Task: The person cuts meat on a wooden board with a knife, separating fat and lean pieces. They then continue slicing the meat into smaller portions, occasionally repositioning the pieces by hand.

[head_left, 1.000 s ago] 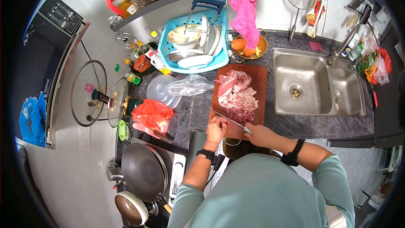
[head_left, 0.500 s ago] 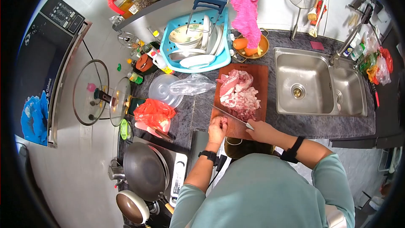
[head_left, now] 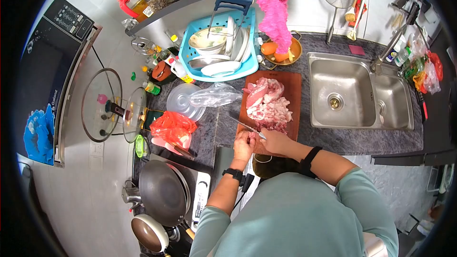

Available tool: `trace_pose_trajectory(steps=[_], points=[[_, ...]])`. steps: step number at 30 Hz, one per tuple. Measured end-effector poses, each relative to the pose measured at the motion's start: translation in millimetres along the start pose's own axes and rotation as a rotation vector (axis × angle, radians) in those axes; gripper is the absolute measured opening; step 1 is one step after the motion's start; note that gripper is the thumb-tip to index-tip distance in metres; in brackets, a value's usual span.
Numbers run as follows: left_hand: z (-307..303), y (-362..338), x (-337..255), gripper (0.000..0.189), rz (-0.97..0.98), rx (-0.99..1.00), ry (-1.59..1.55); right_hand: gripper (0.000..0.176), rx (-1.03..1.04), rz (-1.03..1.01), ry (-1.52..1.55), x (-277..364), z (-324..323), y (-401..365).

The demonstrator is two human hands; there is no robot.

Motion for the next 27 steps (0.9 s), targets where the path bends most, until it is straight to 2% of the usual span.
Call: trace_pose_trajectory(steps=[2, 5, 8, 11, 12, 15, 21, 27], points=[[-2.1, -0.9, -0.9, 0.012, 0.020, 0.002, 0.041, 0.031, 0.055, 0.059, 0.006, -7.7, -4.0, -7.7], [0.2, -0.8, 1.0, 0.011, -0.109, 0.028, -0.215, 0.031, 0.073, 0.076, 0.012, -19.9, -17.4, -36.8], [-8.0, 2.6, -1.7, 0.014, 0.063, -0.014, -0.076, 0.030, 0.055, 0.074, 0.038, -19.9, -28.9, -61.2], [-11.0, -0.3, -12.5, 0.014, 0.066, -0.147, 0.071, 0.028, 0.002, 0.065, 0.085, -14.7, -32.6, -71.7], [-8.1, -1.0, -13.9, 0.014, 0.033, -0.130, 0.069, 0.027, -0.022, 0.060, 0.099, -13.7, -33.3, -72.9], [-1.1, -4.6, -14.9, 0.013, -0.012, -0.077, 0.081, 0.026, -0.053, -0.069, 0.025, -8.9, -33.2, -71.1], [-0.9, -3.8, -0.7, 0.011, 0.089, -0.044, 0.081, 0.028, 0.091, -0.005, -0.119, 7.7, -39.9, -76.9], [-4.2, -3.7, 1.0, 0.013, 0.116, 0.005, 0.060, 0.029, 0.044, 0.001, -0.084, 7.7, -5.9, -20.7]])
Point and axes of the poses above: each hand's wrist, its own y-axis towards the middle knuckle, its own z-axis out of the palm, x = y × z, the point moved 3 cm from there along y, towards the middle knuckle, and after that the axes turned 11 degrees about x, right-handed, at the moved point
